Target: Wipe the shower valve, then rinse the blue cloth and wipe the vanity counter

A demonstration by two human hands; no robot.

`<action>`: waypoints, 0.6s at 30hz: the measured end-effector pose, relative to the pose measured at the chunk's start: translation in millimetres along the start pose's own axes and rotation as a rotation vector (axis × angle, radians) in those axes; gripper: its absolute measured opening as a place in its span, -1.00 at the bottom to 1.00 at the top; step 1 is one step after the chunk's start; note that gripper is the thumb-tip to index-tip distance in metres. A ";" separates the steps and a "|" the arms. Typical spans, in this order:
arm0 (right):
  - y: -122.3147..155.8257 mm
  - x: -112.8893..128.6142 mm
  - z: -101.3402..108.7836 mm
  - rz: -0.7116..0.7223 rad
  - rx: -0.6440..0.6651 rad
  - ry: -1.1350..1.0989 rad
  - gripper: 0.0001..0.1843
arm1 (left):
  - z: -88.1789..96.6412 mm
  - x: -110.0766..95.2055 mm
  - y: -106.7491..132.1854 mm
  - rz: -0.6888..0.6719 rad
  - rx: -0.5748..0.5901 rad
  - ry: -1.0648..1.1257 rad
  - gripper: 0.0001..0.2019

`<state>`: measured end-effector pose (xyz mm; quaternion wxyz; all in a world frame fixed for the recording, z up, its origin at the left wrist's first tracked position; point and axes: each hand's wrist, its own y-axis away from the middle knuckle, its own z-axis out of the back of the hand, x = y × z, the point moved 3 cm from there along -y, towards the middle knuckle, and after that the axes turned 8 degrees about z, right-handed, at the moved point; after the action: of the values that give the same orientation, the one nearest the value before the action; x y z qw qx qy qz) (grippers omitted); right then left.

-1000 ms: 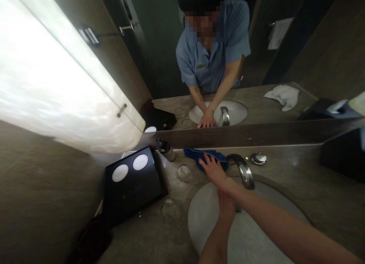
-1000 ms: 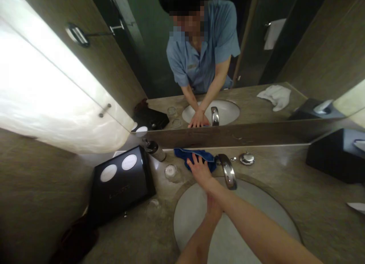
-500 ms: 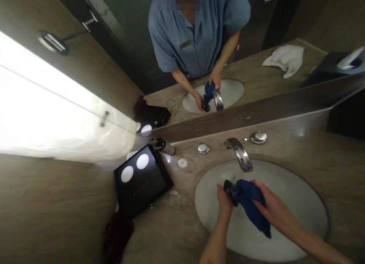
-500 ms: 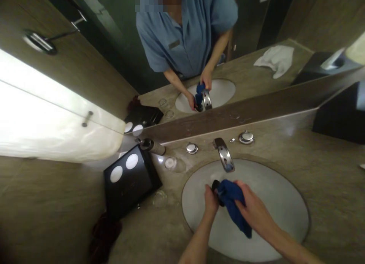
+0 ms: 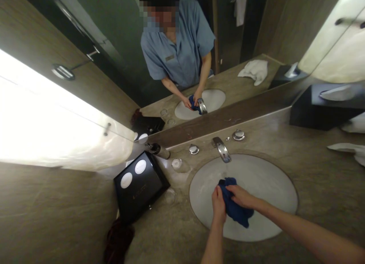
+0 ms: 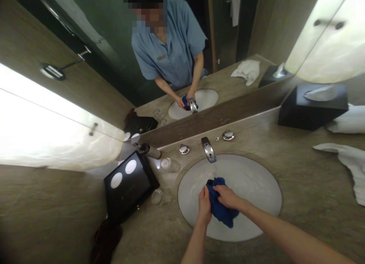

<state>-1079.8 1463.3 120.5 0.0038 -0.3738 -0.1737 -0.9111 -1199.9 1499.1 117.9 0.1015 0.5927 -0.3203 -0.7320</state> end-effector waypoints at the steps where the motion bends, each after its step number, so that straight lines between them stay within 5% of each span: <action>1: 7.4 -4.0 1.9 0.015 0.060 0.009 -0.50 | 0.8 -2.4 0.0 -0.059 0.012 -0.095 -0.52; 4: 31.5 -25.9 12.8 -0.052 0.096 0.073 -0.46 | 9.4 -8.5 7.0 -0.352 -0.019 -0.517 -0.49; 8: 59.2 -64.8 23.5 -0.279 -0.167 0.217 -0.27 | 25.3 2.1 23.0 -0.727 -0.032 -0.918 -0.25; 10: 67.6 -81.4 14.7 -0.311 -0.180 0.314 -0.17 | 27.9 14.5 20.5 -0.655 -0.027 -0.924 -0.23; 12: 69.3 -94.1 1.8 -0.231 -0.111 0.342 -0.20 | 24.3 25.5 8.6 -0.442 -0.109 -0.853 -0.21; 18: 54.8 -105.6 13.3 -0.238 -0.258 -0.008 -0.43 | -14.2 32.3 -37.4 -0.144 -0.304 -0.448 -0.38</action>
<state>-987.2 1403.1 74.3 -0.1529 -0.3514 -0.0983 -0.9184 -1187.0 1506.1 68.7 0.0636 0.4153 -0.1784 -0.8897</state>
